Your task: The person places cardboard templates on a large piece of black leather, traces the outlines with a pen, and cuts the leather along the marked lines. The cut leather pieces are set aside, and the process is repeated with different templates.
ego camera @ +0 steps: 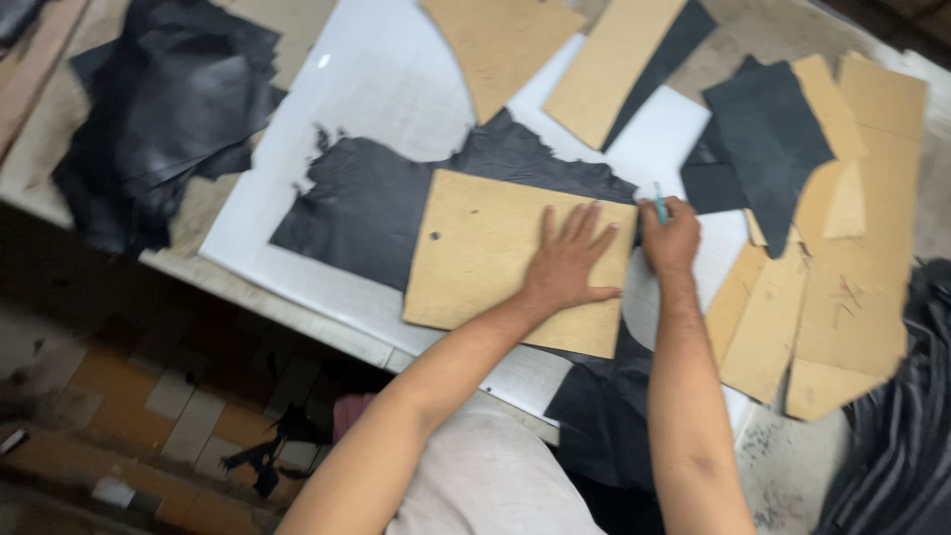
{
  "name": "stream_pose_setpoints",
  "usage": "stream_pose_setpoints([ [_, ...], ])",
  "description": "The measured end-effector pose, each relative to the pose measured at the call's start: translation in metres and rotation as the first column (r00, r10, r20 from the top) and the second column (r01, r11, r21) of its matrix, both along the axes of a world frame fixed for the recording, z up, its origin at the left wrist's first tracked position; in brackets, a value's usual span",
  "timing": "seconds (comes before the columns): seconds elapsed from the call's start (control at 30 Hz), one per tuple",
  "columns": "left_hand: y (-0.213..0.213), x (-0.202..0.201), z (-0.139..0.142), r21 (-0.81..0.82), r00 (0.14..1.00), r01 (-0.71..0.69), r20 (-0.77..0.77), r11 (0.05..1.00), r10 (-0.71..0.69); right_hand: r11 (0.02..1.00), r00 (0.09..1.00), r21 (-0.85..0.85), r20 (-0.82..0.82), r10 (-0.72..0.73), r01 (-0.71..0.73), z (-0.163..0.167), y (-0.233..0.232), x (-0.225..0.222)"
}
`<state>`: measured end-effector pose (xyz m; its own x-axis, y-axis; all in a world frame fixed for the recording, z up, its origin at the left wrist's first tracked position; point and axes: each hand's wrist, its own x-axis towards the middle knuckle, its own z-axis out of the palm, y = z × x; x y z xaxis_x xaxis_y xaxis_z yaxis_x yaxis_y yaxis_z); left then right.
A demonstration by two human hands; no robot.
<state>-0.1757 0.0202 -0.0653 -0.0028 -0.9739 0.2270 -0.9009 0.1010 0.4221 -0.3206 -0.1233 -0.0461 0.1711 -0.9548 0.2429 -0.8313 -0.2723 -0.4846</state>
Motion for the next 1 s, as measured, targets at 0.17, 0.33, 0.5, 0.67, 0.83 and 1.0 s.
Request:
stream_pose_setpoints([
  [0.17, -0.008, 0.038, 0.002, -0.217, 0.828, -0.1, -0.559, 0.971, -0.039, 0.962, 0.945, -0.184, 0.224, 0.24, -0.201, 0.015, 0.036, 0.009],
  [0.33, 0.039, 0.208, -0.005, -0.324, 0.939, -0.343, -0.155, 0.882, 0.308, 0.859, 0.808, -0.005, 0.338, 0.483, -0.511, 0.008, 0.134, 0.072],
  [0.5, 0.047, 0.269, 0.025, 0.171, 0.903, -0.367, -0.169, 0.914, 0.394, 0.778, 0.778, 0.108, 0.215, 0.59, -0.619, 0.027, 0.187, 0.156],
  [0.67, 0.041, 0.264, 0.023, 0.001, 0.894, -0.407, -0.206, 0.913, 0.398, 0.806, 0.832, 0.359, -0.122, 0.541, -0.471, 0.039, 0.204, 0.182],
  [0.83, 0.038, 0.258, 0.003, -0.202, 0.844, -0.53, -0.222, 0.824, 0.489, 0.804, 0.819, 0.347, -0.145, 0.555, -0.483, 0.029, 0.201, 0.18],
  [1.0, 0.041, 0.257, 0.002, -0.256, 0.812, -0.578, -0.282, 0.775, 0.512, 0.82, 0.831, 0.315, -0.14, 0.539, -0.478, 0.025, 0.206, 0.18],
])
